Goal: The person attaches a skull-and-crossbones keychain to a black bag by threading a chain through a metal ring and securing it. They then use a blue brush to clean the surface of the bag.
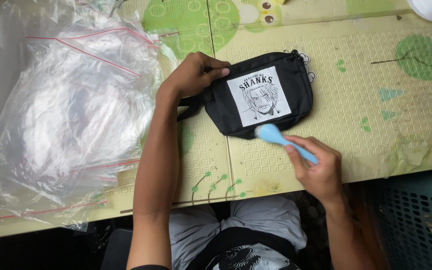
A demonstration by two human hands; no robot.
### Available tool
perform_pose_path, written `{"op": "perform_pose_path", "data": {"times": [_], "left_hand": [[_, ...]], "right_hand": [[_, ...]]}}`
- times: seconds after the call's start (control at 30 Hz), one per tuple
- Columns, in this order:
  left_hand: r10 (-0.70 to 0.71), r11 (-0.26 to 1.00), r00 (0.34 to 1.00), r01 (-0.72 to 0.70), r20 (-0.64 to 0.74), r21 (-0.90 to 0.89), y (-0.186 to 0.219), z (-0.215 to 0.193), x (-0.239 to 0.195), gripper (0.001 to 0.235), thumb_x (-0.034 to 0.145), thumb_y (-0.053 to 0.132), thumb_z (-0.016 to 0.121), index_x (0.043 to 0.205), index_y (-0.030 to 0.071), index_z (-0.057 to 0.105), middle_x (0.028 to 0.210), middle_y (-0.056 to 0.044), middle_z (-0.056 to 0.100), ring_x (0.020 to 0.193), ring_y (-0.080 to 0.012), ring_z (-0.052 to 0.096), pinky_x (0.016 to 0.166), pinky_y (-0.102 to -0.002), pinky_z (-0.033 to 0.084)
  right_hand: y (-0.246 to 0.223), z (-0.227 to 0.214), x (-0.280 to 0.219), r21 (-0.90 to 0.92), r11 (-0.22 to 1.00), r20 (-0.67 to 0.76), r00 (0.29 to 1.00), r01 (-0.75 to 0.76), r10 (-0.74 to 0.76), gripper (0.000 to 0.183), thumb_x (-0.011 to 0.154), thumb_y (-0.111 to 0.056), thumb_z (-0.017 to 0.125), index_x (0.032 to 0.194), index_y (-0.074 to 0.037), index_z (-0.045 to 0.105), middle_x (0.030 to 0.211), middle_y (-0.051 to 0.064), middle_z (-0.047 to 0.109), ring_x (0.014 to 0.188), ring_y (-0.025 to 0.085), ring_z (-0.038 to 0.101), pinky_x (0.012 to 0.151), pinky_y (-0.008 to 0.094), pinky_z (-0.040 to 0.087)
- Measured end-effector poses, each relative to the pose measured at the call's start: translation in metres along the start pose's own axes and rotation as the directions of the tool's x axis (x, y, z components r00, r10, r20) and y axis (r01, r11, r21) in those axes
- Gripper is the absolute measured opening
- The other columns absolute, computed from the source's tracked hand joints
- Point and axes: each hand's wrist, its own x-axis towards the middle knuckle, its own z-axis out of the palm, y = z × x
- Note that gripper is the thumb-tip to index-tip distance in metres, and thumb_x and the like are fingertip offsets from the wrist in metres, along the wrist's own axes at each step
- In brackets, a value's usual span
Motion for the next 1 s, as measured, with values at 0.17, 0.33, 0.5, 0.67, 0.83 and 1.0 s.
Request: {"op": "perform_pose_path", "data": {"times": [0.17,0.33,0.5,0.67,0.83,1.0], "left_hand": [[0.056,0.998,0.998,-0.057,0.011,0.018,-0.005,0.001,0.002,0.022,0.109,0.014,0.058,0.089,0.007,0.065,0.084,0.012,0.046,0.081,-0.0058,0.039,0.073,-0.023,0.040],[-0.002,0.996,0.999,0.006,-0.050,0.090,-0.010,0.004,0.008,0.027,0.103,0.021,0.057,0.118,0.007,0.074,0.103,-0.006,0.077,0.088,-0.0168,0.068,0.077,-0.032,0.053],[-0.134,0.984,0.990,0.139,-0.046,0.109,-0.003,0.002,0.008,0.016,0.106,0.022,0.053,0.116,0.011,0.060,0.087,-0.008,0.071,0.075,-0.0218,0.060,0.067,-0.037,0.047],[-0.343,0.928,0.938,0.345,-0.036,0.143,-0.005,0.004,0.026,0.025,0.092,0.010,0.043,0.111,0.013,0.058,0.116,-0.010,0.062,0.097,-0.0253,0.060,0.077,-0.038,0.048],[-0.476,0.878,0.879,0.476,-0.006,0.058,-0.001,-0.006,0.028,0.020,0.092,0.017,0.045,0.107,0.017,0.059,0.103,-0.002,0.060,0.089,-0.0179,0.052,0.073,-0.034,0.041],[-0.538,0.842,0.841,0.533,0.053,0.089,0.000,-0.014,0.028,0.024,0.095,0.023,0.046,0.114,0.021,0.060,0.102,-0.002,0.062,0.081,-0.0179,0.054,0.066,-0.034,0.043]], "right_hand": [[0.002,-0.010,0.003,-0.257,0.965,-0.280,0.960,-0.047,-0.027,0.020,0.106,-0.009,0.070,0.119,0.004,0.077,0.092,0.012,0.072,0.066,0.020,0.057,0.056,0.033,0.039],[-0.019,0.015,0.002,0.052,0.996,-0.052,0.997,0.066,-0.063,0.026,0.099,-0.016,0.065,0.116,0.002,0.072,0.084,0.009,0.072,0.055,0.011,0.057,0.041,0.023,0.041],[-0.004,0.012,0.011,-0.296,0.955,-0.277,0.955,0.024,-0.110,0.021,0.102,0.000,0.073,0.122,0.002,0.076,0.099,0.015,0.075,0.073,0.025,0.065,0.061,0.037,0.047],[-0.013,-0.001,0.008,0.102,0.982,-0.304,0.935,-0.161,0.185,0.025,0.107,-0.013,0.063,0.124,0.005,0.070,0.093,0.012,0.069,0.079,0.016,0.062,0.067,0.028,0.048],[-0.036,0.004,0.002,0.166,0.985,-0.195,0.977,-0.052,0.084,0.026,0.102,-0.017,0.063,0.118,0.003,0.070,0.082,0.005,0.061,0.058,0.009,0.044,0.054,0.023,0.034],[-0.017,-0.002,0.029,0.066,0.998,-0.199,0.980,-0.013,0.026,0.032,0.105,-0.024,0.065,0.124,0.000,0.071,0.093,0.008,0.070,0.064,0.011,0.051,0.053,0.025,0.035]]}}
